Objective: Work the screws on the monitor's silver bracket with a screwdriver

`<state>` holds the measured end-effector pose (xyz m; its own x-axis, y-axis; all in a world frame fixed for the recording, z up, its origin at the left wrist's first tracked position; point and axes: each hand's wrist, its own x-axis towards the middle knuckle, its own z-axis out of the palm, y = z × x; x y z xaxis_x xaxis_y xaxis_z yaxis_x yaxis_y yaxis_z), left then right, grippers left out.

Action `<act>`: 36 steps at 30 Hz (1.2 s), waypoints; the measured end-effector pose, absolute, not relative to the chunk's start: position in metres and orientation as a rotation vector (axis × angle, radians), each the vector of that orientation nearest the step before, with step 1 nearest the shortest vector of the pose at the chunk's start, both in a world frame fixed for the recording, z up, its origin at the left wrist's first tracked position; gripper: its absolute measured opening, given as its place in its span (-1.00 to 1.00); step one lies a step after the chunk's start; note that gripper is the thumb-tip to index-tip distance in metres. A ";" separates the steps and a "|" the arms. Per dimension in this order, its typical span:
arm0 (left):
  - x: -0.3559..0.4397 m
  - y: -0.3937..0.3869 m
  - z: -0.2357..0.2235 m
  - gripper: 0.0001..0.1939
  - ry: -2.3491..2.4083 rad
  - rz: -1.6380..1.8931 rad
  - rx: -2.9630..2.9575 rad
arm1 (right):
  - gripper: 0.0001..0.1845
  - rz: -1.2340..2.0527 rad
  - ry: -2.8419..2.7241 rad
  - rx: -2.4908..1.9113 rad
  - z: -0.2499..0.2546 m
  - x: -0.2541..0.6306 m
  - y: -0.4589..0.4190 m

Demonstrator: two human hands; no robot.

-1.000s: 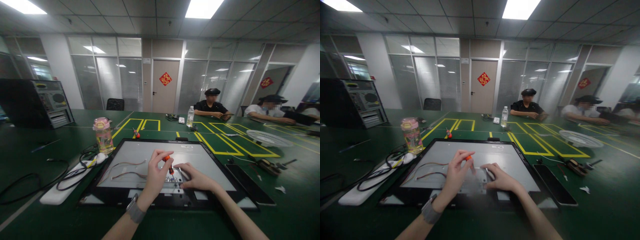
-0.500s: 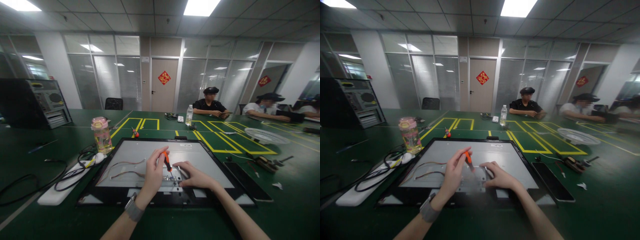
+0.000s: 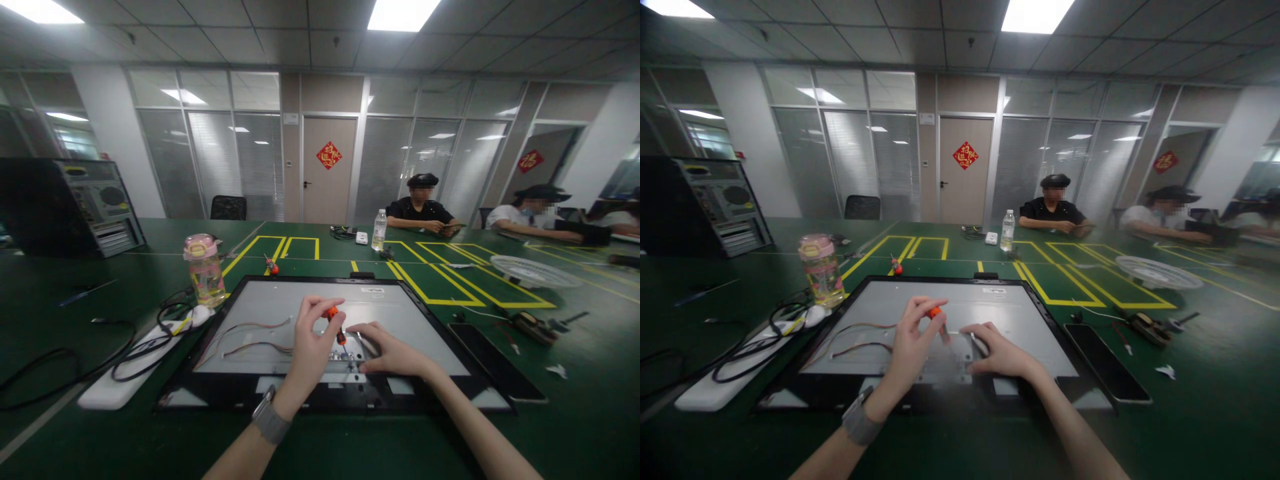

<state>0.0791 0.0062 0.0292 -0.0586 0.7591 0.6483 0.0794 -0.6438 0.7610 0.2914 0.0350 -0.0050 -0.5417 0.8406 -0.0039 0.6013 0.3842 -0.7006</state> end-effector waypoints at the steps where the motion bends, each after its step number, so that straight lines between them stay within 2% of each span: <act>1: 0.079 0.006 0.029 -0.80 0.895 1.751 1.724 | -0.18 0.939 -2.297 -1.253 -0.005 0.291 0.035; 6: 0.079 0.006 0.028 -0.70 0.848 1.688 1.631 | -0.17 0.938 -2.293 -1.260 -0.004 0.291 0.034; 12: 0.080 0.006 0.028 -0.83 0.900 1.783 1.718 | -0.19 0.954 -2.284 -1.276 0.000 0.289 0.031; 19: 0.081 0.005 0.026 -0.67 0.791 1.625 1.574 | -0.16 0.948 -2.284 -1.266 -0.004 0.290 0.034; 25: 0.082 0.004 0.026 -0.77 0.836 1.711 1.683 | -0.18 0.936 -2.287 -1.253 -0.007 0.292 0.035; 31: 0.082 0.001 0.030 -0.68 0.853 1.707 1.679 | -0.17 0.936 -2.292 -1.238 -0.009 0.293 0.036; 36: 0.080 0.001 0.030 -0.79 0.947 1.773 1.726 | -0.18 0.960 -2.272 -1.253 -0.007 0.293 0.035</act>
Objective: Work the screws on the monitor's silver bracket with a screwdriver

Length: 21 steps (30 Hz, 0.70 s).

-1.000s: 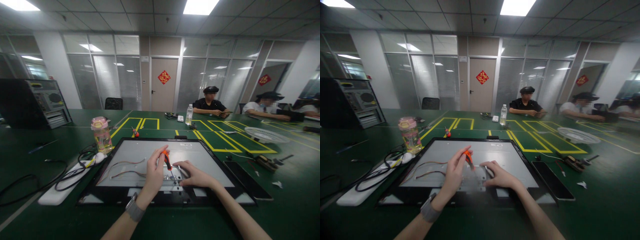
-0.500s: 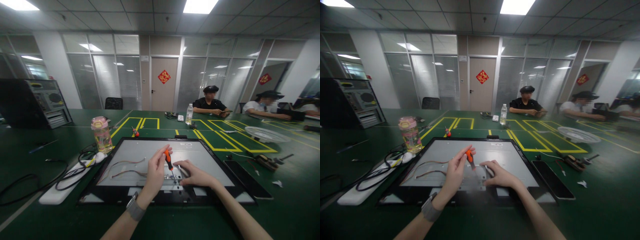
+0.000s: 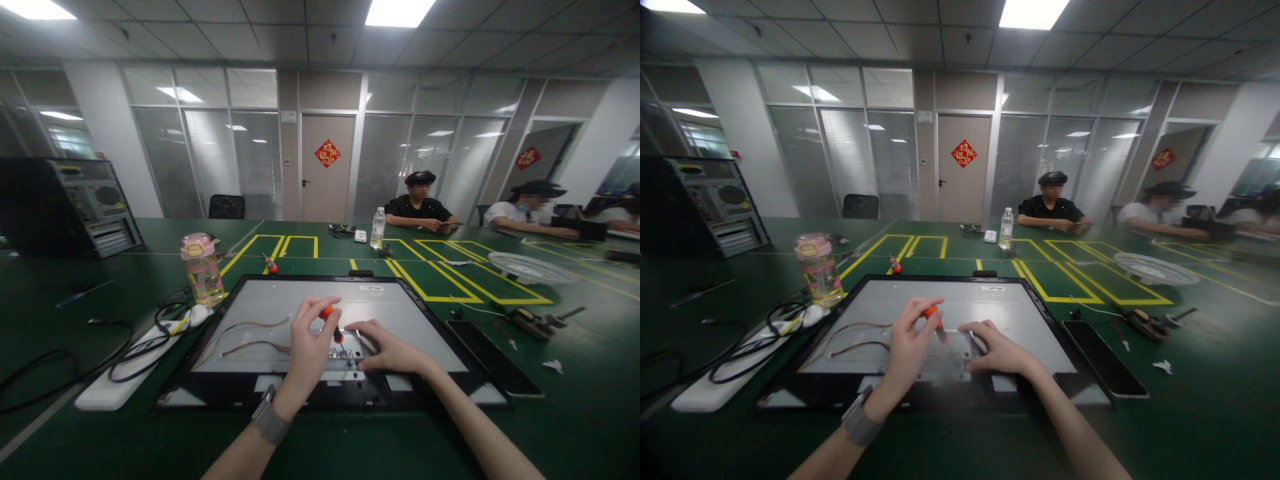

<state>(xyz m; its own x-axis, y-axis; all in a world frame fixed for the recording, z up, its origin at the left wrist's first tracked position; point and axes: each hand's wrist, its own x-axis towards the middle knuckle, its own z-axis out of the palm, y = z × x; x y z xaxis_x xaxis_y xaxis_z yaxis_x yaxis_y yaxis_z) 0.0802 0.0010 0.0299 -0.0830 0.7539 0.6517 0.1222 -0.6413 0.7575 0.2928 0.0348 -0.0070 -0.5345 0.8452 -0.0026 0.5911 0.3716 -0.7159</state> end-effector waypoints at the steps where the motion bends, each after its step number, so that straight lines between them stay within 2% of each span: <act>1: 0.080 0.001 0.029 -0.79 0.950 1.782 1.726 | -0.18 0.960 -2.272 -1.252 -0.007 0.293 0.035; 5: 0.080 0.002 0.028 -0.69 0.914 1.730 1.676 | -0.19 0.949 -2.287 -1.242 -0.007 0.293 0.035; 11: 0.079 0.002 0.030 -0.82 0.984 1.839 1.790 | -0.20 0.956 -2.277 -1.257 -0.007 0.293 0.035; 16: 0.080 0.000 0.030 -0.68 0.895 1.689 1.756 | -0.18 0.945 -2.287 -1.248 -0.007 0.294 0.036; 21: 0.081 0.002 0.029 -0.83 0.953 1.795 1.777 | -0.19 0.951 -2.277 -1.269 -0.006 0.292 0.034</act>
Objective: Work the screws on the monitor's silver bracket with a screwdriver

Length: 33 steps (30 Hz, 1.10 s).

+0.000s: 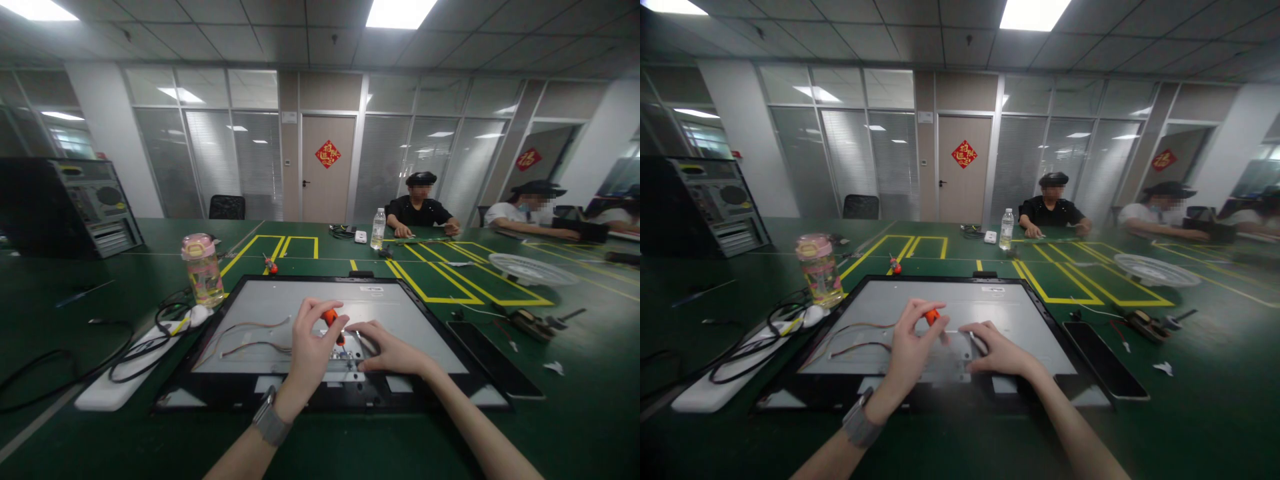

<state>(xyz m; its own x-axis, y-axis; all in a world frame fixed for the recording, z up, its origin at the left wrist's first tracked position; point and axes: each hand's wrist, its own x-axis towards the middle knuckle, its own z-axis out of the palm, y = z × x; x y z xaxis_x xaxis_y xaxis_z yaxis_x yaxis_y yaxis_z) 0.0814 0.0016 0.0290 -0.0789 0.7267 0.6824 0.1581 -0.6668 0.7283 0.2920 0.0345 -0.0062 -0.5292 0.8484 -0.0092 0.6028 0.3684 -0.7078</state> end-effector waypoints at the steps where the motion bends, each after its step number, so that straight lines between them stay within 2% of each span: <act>1: 0.081 0.002 0.029 -0.83 0.962 1.805 1.764 | -0.19 0.948 -2.281 -1.268 -0.006 0.292 0.034; 5: 0.079 0.003 0.031 -0.70 0.908 1.731 1.690 | -0.18 0.926 -2.294 -1.262 -0.007 0.292 0.035; 11: 0.079 0.003 0.030 -0.81 0.979 1.799 1.742 | -0.19 0.947 -2.283 -1.284 -0.003 0.291 0.033; 17: 0.079 0.003 0.028 -0.65 0.850 1.648 1.628 | -0.18 0.946 -2.281 -1.268 -0.005 0.292 0.035; 24: 0.079 0.004 0.031 -0.84 0.865 1.751 1.742 | -0.19 0.954 -2.281 -1.259 -0.005 0.292 0.034; 29: 0.080 0.002 0.030 -0.68 0.690 1.556 1.646 | -0.18 0.927 -2.300 -1.250 -0.008 0.292 0.036; 33: 0.082 0.003 0.028 -0.76 0.754 1.624 1.704 | -0.18 0.939 -2.293 -1.247 -0.008 0.292 0.037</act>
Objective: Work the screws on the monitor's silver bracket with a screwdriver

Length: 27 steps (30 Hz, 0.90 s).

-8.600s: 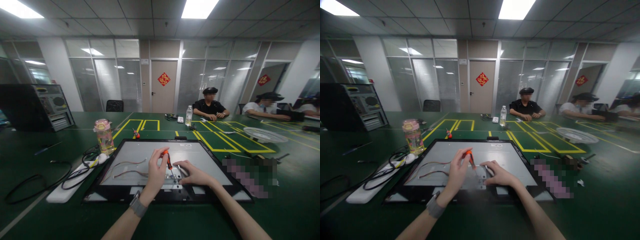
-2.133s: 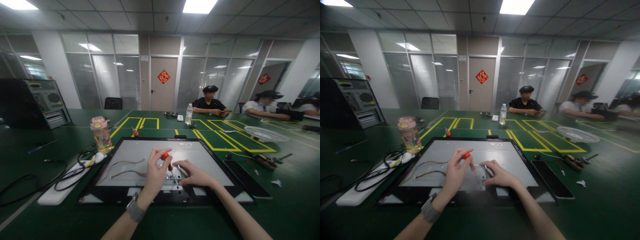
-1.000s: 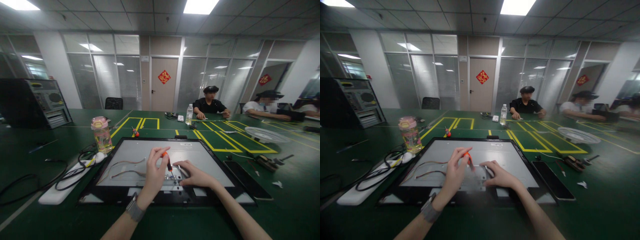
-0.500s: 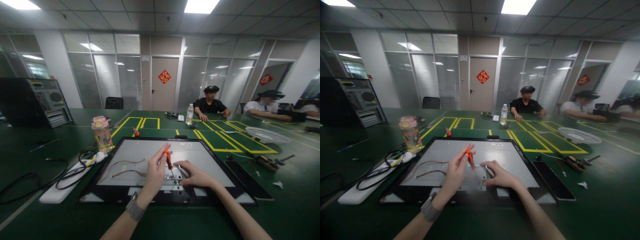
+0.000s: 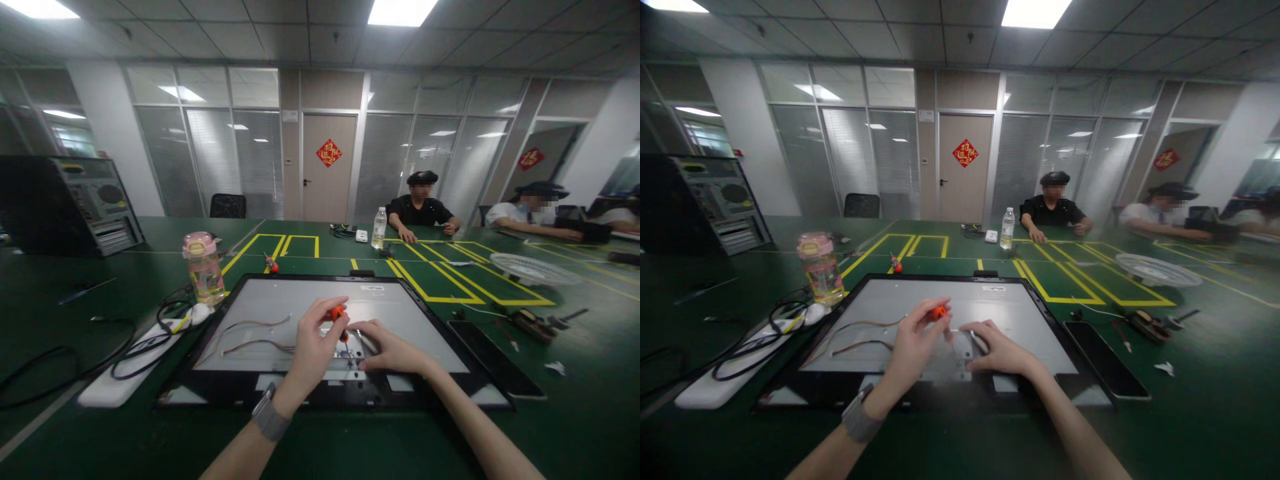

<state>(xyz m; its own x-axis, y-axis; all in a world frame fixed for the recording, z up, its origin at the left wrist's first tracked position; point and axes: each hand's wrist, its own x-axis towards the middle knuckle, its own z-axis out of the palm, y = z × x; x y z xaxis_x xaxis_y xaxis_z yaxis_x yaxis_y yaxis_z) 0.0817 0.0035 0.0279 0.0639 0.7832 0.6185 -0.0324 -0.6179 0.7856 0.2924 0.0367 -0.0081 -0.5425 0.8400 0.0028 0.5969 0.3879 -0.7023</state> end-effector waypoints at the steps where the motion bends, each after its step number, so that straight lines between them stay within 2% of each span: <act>1: 0.082 0.004 0.028 -0.78 0.785 1.657 1.721 | -0.17 0.944 -2.289 -1.250 -0.008 0.292 0.036; 8: 0.073 0.007 0.034 -0.61 0.708 1.429 1.749 | -0.18 0.961 -2.280 -1.247 -0.005 0.292 0.035; 14: 0.070 0.012 0.033 -0.67 0.895 1.577 1.902 | -0.17 0.963 -2.271 -1.261 -0.005 0.292 0.034; 19: 0.072 0.013 0.030 -0.62 0.898 1.504 1.781 | -0.18 0.974 -2.263 -1.273 -0.003 0.291 0.032; 27: 0.064 0.022 0.032 -0.57 1.053 1.753 1.432 | -0.18 0.968 -2.271 -1.291 0.000 0.290 0.031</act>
